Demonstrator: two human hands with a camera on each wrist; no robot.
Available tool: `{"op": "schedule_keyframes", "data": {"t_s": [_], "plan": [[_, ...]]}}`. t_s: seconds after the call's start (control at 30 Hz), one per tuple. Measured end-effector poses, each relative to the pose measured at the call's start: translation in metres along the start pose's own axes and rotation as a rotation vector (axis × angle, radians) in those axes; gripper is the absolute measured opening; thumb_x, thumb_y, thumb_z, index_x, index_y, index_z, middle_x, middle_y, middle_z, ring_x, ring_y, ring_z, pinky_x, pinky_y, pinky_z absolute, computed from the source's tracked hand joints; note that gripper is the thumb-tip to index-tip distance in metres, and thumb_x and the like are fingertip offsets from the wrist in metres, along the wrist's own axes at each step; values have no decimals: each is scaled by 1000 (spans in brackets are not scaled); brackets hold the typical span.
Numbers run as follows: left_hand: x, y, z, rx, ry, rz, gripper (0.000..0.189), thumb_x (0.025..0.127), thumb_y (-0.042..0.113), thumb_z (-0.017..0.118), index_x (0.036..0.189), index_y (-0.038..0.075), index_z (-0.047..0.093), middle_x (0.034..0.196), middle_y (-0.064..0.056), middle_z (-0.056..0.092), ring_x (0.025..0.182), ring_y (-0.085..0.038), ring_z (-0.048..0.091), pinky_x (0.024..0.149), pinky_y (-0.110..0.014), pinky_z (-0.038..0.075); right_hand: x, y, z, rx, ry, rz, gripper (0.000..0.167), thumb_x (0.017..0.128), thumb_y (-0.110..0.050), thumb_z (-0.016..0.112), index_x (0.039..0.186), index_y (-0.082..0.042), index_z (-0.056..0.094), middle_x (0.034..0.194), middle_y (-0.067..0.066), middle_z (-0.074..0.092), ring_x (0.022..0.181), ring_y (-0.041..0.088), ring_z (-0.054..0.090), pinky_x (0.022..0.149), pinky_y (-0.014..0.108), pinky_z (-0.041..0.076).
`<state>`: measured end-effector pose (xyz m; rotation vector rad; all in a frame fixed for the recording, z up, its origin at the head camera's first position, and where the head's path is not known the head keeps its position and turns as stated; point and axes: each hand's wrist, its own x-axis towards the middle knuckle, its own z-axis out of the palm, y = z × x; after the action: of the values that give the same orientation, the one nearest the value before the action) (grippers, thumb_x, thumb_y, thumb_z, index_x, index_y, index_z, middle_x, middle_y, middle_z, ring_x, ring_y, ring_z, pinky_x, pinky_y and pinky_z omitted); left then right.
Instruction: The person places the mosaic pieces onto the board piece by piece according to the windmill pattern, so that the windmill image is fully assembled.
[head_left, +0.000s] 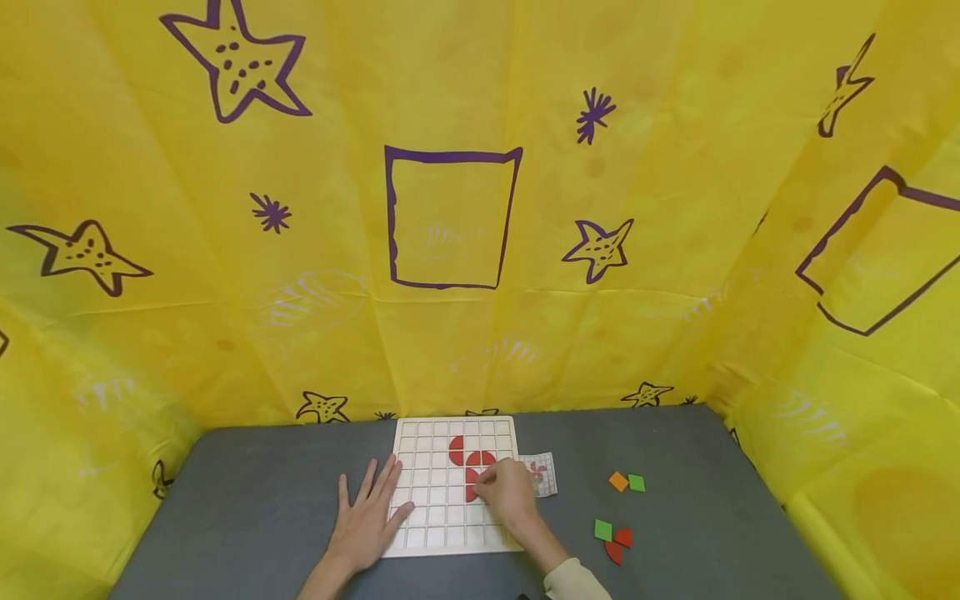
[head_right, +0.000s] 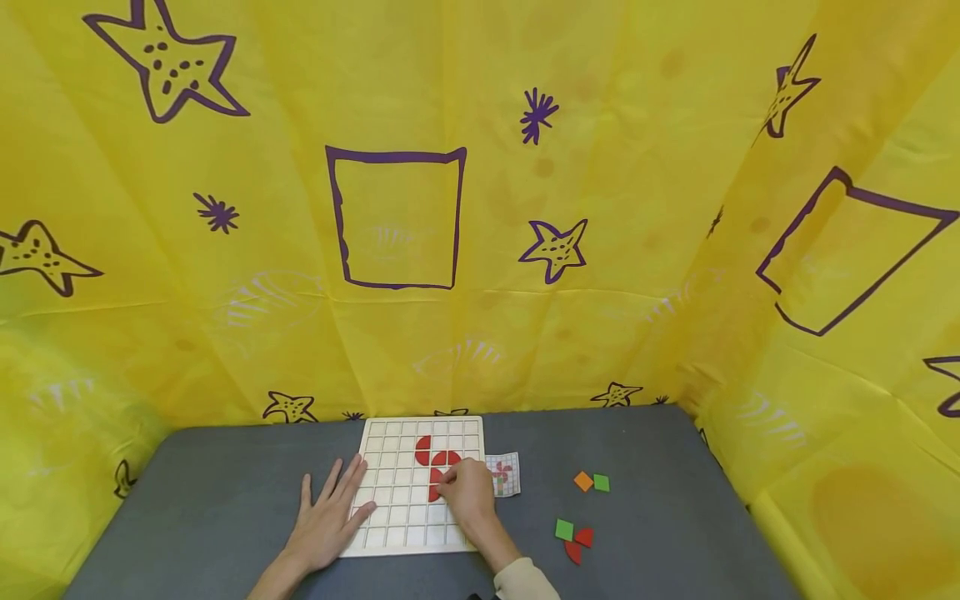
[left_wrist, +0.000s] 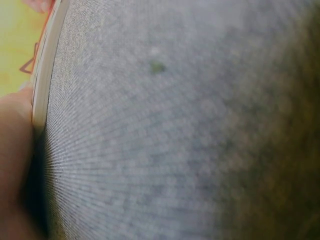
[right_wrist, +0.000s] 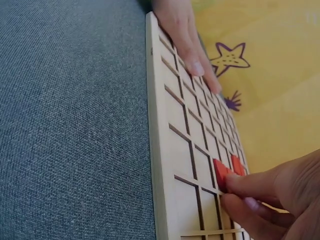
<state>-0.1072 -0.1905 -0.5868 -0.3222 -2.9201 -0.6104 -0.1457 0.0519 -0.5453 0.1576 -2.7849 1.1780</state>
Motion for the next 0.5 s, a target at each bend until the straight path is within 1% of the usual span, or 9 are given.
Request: {"op": "schedule_keyframes", "data": {"t_s": [0.17,0.27,0.4,0.5], "plan": [[1,-5,5,11,5,-1,69,98,55,46,152,13,36,158,-8,33,144,-41,25,109,-71,-4,-1,2,0,9,-5,2,11,72,-6,84,66,-11,76,61,-8,66,62,5,56,52,23,45],[1,-7,7,12,-2,-14,71,98,58,45,153,14,35,159,-6,31,145,-40,24,109,-70,-5,0,4,-3,29,-27,-12,8,73,-5,83,69,-10,77,66,-6,69,64,7,59,55,23,47],[1,-8,7,20,6,-6,71,98,57,46,153,14,35,158,-6,32,144,-40,24,109,-71,-4,2,11,-9,69,-70,-74,4,77,-5,80,75,-8,78,71,-4,71,65,6,61,57,23,49],[-1,-5,4,13,9,-3,69,98,55,47,152,13,36,158,-7,33,144,-40,25,108,-72,-3,1,19,-17,98,-108,-132,2,79,-6,79,80,-8,79,74,-5,72,63,2,58,56,20,48]]}}
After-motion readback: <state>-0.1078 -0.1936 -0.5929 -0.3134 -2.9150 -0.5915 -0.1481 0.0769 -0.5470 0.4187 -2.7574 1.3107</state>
